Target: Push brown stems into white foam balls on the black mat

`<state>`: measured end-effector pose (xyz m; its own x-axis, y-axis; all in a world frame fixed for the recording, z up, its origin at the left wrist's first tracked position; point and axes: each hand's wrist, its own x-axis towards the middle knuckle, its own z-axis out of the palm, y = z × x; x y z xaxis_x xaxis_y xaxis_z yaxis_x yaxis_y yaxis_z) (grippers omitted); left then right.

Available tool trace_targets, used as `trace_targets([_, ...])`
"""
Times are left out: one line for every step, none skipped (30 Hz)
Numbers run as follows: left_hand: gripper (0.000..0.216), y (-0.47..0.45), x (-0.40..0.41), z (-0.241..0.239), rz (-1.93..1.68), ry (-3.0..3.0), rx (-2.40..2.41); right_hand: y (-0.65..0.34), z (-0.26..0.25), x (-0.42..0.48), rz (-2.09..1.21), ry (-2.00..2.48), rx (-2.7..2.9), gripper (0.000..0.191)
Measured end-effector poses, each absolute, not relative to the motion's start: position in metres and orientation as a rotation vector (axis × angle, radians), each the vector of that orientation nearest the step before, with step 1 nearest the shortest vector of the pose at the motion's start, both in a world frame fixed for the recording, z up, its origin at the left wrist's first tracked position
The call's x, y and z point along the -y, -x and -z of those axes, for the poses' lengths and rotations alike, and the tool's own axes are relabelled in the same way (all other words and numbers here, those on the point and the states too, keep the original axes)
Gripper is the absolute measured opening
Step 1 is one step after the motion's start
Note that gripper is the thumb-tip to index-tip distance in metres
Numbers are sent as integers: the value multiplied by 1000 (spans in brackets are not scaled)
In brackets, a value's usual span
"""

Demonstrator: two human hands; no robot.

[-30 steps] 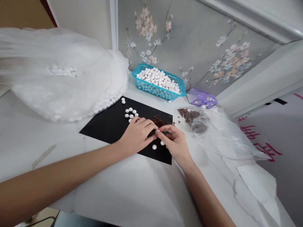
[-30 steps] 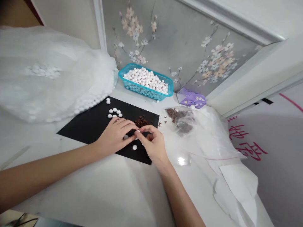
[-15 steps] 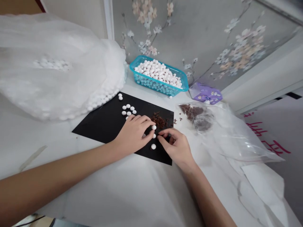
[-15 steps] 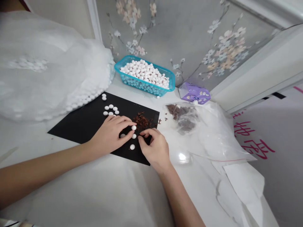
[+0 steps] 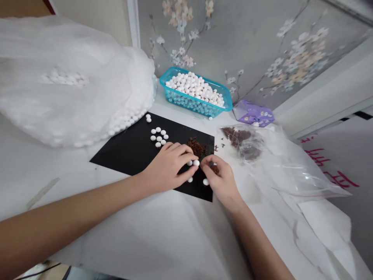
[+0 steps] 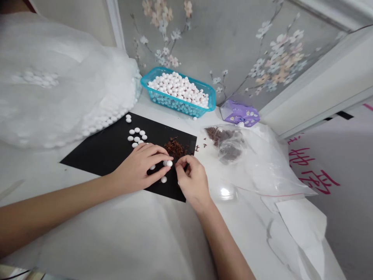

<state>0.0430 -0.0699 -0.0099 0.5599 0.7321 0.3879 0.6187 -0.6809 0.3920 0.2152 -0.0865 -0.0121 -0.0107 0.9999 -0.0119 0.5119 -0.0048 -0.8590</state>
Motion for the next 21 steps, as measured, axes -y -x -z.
trace_targets([24, -43, 70, 11, -790, -2611, -1112, -216, 8, 87, -1006, 1575, 1536, 11])
trace_targets([23, -43, 70, 12, -783, -2637, -1094, -217, 5, 87, -1085, 1556, 1480, 11])
trace_targets([22, -43, 70, 12, -773, -2656, -1085, -218, 2, 87, -1156, 1543, 1433, 12])
trace_targets([21, -43, 69, 13, -764, -2662, -1087, -218, 0, 87, -1216, 1538, 1391, 12])
trace_targets([20, -43, 69, 13, -758, -2658, -1094, -218, -1, 87, -1269, 1537, 1355, 12])
trace_targets([19, -43, 69, 13, -752, -2644, -1103, -218, -2, 87, -1313, 1538, 1323, 13])
trace_targets([19, -42, 69, 14, -748, -2627, -1115, -218, -2, 87, -1348, 1540, 1293, 13])
trace_targets([19, -42, 68, 14, -744, -2611, -1125, -217, -1, 87, -1376, 1539, 1270, 13])
trace_targets([19, -42, 68, 13, -739, -2596, -1134, -216, -1, 87, -1399, 1536, 1253, 14])
trace_targets([19, -42, 67, 13, -733, -2584, -1140, -216, 0, 87, -1419, 1533, 1241, 14])
trace_targets([19, -42, 67, 13, -729, -2572, -1144, -215, 1, 86, -1434, 1533, 1230, 14])
trace_targets([20, -42, 67, 13, -725, -2562, -1145, -215, 1, 86, -1444, 1537, 1222, 14])
trace_targets([20, -42, 66, 13, -723, -2553, -1145, -214, 1, 86, -1444, 1543, 1213, 14])
trace_targets([20, -42, 66, 13, -719, -2544, -1145, -214, 0, 86, -1437, 1551, 1208, 15])
trace_targets([20, -42, 65, 14, -718, -2537, -1145, -214, 0, 86, -1429, 1559, 1208, 15])
trace_targets([20, -42, 65, 14, -718, -2530, -1145, -215, -1, 86, -1419, 1567, 1212, 15])
trace_targets([20, -42, 65, 14, -720, -2525, -1145, -215, -1, 86, -1412, 1573, 1217, 15])
trace_targets([21, -42, 65, 15, -722, -2522, -1144, -215, -2, 86, -1408, 1573, 1220, 15])
trace_targets([21, -42, 64, 15, -724, -2523, -1141, -215, -2, 86, -1409, 1568, 1218, 14])
trace_targets([20, -42, 64, 16, -725, -2527, -1136, -215, -2, 85, -1412, 1559, 1212, 14])
trace_targets([20, -42, 64, 16, -728, -2534, -1128, -215, -1, 85, -1416, 1547, 1203, 14])
